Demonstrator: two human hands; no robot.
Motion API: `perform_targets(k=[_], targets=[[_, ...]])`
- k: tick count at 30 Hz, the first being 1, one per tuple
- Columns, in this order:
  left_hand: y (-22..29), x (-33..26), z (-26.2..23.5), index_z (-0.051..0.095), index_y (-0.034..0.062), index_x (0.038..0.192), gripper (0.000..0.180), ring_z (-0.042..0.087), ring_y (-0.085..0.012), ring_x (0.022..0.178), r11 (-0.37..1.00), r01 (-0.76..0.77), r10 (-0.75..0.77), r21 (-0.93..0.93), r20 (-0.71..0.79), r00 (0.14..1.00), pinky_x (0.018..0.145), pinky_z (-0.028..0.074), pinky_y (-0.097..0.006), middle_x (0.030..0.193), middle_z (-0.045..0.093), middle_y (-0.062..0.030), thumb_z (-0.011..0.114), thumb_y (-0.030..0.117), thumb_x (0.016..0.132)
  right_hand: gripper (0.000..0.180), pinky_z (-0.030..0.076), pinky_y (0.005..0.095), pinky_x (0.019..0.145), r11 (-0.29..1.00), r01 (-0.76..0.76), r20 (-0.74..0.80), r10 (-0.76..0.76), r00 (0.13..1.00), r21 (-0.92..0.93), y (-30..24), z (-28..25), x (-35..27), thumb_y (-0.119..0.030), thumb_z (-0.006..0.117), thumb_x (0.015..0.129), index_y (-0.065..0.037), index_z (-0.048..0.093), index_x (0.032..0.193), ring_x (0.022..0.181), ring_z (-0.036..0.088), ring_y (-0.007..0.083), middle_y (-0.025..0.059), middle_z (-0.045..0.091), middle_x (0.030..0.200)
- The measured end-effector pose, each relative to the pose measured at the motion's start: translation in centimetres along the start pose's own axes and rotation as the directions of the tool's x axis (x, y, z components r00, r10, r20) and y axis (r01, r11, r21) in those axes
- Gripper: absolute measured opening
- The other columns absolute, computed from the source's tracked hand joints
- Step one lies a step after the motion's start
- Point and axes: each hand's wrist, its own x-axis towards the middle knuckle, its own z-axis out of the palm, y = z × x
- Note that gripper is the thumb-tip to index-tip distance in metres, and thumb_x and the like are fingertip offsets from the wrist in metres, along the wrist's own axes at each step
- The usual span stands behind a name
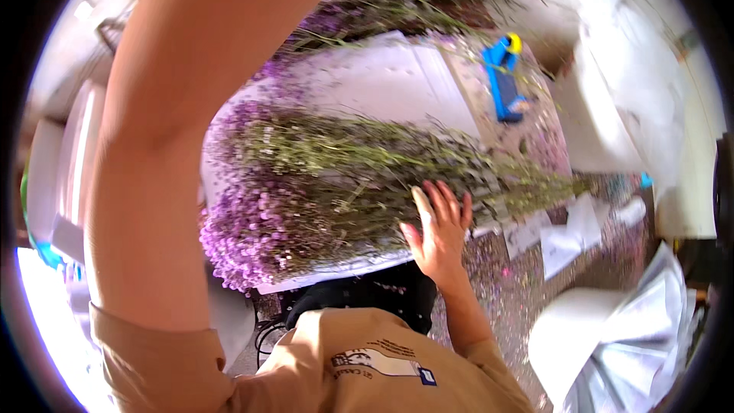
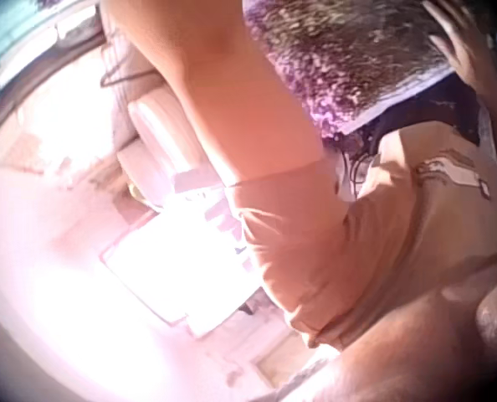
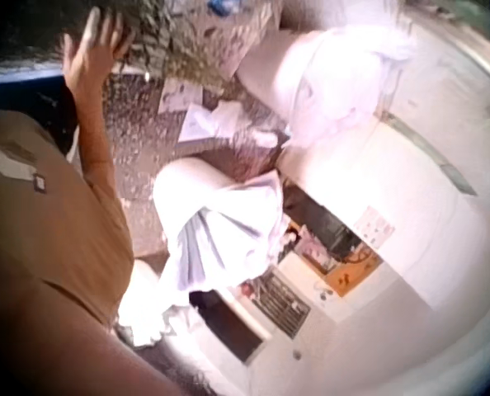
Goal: The person bundles a bunch of purple flowers by hand, wraps them in white paper, secures the paper with tape, and then uses shears to trim the ends of the stems.
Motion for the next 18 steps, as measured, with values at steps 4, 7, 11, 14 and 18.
perform_targets(k=[4,7,11,14,18], targets=[[14.2,-13.1,5.3,0.074,0.011,0.111,0.025,0.069,-0.0364,0.104,0.94,0.058,0.052,-0.337,0.31,0.949,0.09,0.055,-0.049,0.107,0.072,-0.0183,0.071,0.021,0.088,0.067,0.017,0.0633,0.119,0.999,0.041,-0.077,-0.042,0.996,-0.012,1.6,0.0,-1.6,-0.038,0.071,0.089,-0.008,0.049,0.145,0.141,0.042,0.035,0.0147,0.053,0.145],[16.8,-19.1,11.5,0.074,0.0101,0.094,0.013,0.068,-0.0328,0.093,0.887,0.04,0.094,-0.459,0.266,0.959,0.084,0.052,-0.047,0.088,0.071,-0.0125,0.069,0.012,0.082,0.067,0.019,0.0625,0.118,0.997,0.073,-0.062,-0.072,0.995,0.006,0.6,-0.9,-0.5,-0.035,0.074,0.087,-0.007,0.051,0.143,0.14,0.043,0.035,0.0146,0.054,0.142],[19.3,-20.5,15.9,0.071,0.0106,0.083,0.007,0.066,-0.031,0.09,0.882,0.15,-0.013,-0.446,0.296,0.955,0.083,0.049,-0.044,0.084,0.07,-0.0092,0.067,0.008,0.078,0.067,0.02,0.0605,0.119,0.997,0.068,-0.092,-0.07,0.993,-0.025,0.6,-2.0,-0.9,-0.035,0.075,0.086,-0.009,0.051,0.142,0.14,0.044,0.0343,0.0141,0.054,0.142],[20.4,-20.5,16.3,0.07,0.0108,0.08,0.004,0.067,-0.0306,0.091,0.919,0.136,-0.019,-0.369,0.303,0.953,0.084,0.049,-0.044,0.084,0.07,-0.0084,0.068,0.008,0.077,0.064,0.021,0.0596,0.119,0.996,0.079,-0.125,-0.084,0.989,-0.042,0.6,-3.1,-1.6,-0.033,0.074,0.087,-0.011,0.052,0.143,0.138,0.045,0.0334,0.0132,0.055,0.14],[22.1,-20.0,16.8,0.071,0.0102,0.082,0.006,0.067,-0.0306,0.089,0.913,0.204,-0.112,-0.354,0.264,0.958,0.082,0.051,-0.046,0.081,0.07,-0.0085,0.069,0.009,0.076,0.063,0.026,0.0593,0.116,0.998,0.067,-0.102,-0.068,0.992,-0.007,0.8,-3.0,-2.9,-0.032,0.073,0.088,-0.009,0.051,0.142,0.133,0.049,0.0318,0.0126,0.058,0.133]])
